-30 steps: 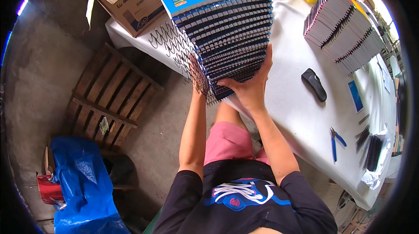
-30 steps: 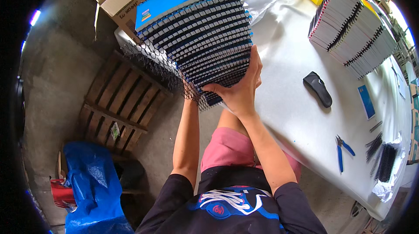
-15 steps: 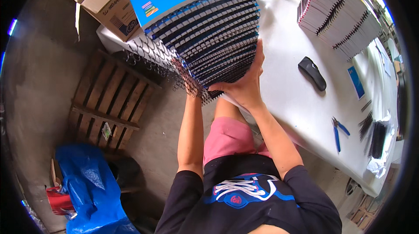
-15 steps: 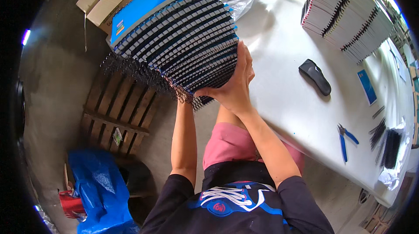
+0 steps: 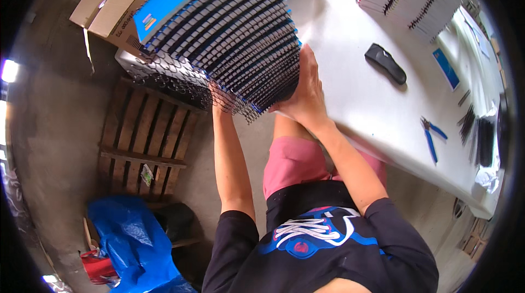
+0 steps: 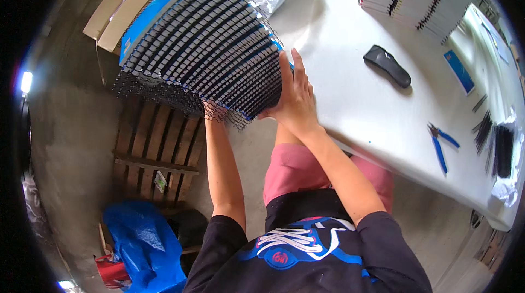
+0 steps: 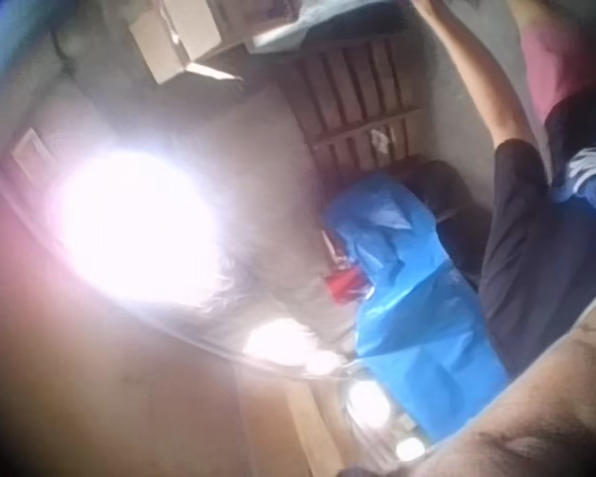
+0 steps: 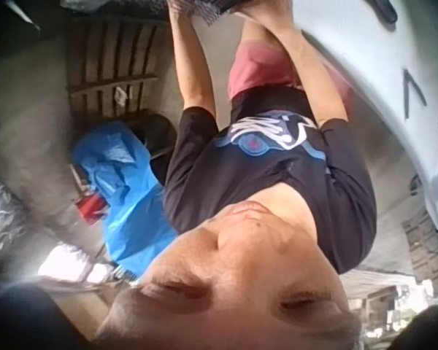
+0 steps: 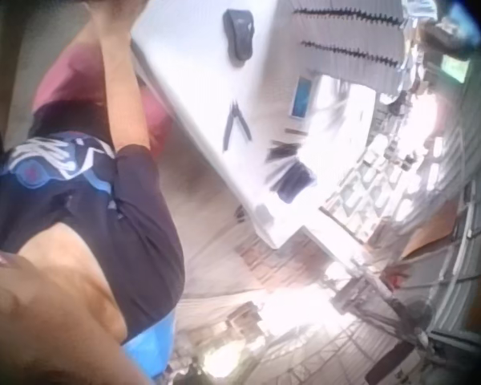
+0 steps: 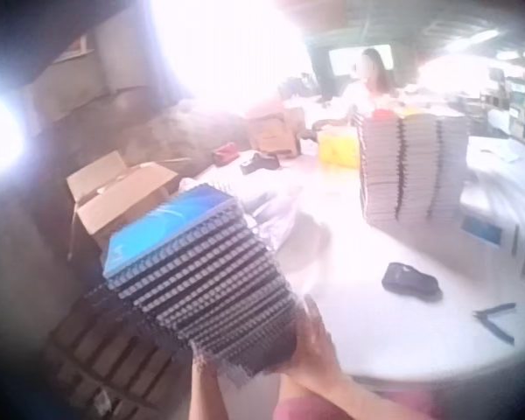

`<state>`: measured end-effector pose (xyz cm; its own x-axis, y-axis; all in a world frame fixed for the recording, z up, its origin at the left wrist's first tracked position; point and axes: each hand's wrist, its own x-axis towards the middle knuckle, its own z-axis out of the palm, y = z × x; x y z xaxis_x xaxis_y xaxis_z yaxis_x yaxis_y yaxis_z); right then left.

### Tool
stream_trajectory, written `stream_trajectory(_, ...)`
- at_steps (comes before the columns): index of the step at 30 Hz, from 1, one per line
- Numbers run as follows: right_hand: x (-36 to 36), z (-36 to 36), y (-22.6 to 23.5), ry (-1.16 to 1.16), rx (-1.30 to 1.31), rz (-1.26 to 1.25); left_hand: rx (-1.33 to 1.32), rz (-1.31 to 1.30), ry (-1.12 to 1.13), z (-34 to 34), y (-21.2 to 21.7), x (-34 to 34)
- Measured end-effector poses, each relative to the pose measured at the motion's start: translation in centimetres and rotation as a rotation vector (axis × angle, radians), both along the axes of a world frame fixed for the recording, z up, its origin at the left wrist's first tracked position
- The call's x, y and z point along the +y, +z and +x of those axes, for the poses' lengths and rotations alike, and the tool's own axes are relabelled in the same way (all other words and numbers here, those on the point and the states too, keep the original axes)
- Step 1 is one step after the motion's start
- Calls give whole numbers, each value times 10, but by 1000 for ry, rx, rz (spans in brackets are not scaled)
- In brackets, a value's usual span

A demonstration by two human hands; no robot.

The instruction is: The person assembles paper booklets by inserting spiral coils through punched holes and trimming the excess wire using a pair of pliers.

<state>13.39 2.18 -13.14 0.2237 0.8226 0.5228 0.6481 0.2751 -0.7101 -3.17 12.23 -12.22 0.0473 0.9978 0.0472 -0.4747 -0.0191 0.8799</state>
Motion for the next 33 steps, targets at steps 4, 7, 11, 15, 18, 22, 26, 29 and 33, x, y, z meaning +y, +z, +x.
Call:
stream_trajectory(4, 0, 1, 0, 1, -2, -68, -188, -45, -137, -14, -19, 12)
stream_trajectory(7, 1, 2, -1, -5, 7, -109, 181, 110, -147, -13, -19, 9)
stream_trajectory(11, -2, 18, -3, 74, 69, -30, -182, 102, -277, -11, -19, 16)
stream_trajectory(15, -64, 98, 21, -139, -294, -223, -158, -46, -18, -5, 12, -6)
stream_trajectory(18, -132, 181, 40, -353, -499, -455, -21, 106, 73, -81, -24, -31)
stream_trajectory(22, -234, 275, 2, -558, -665, -581, 489, 285, -18, -63, -38, -87)
stream_trajectory(26, -233, 259, -2, -546, -586, -551, 441, 149, 104, -25, -51, -126)
stream_trajectory(29, -218, 234, -7, -616, -440, -443, 402, 202, 259, 3, -54, -130)
stream_trajectory(33, -161, 122, 18, -194, -270, -228, 419, 214, 432, 13, -55, -126)
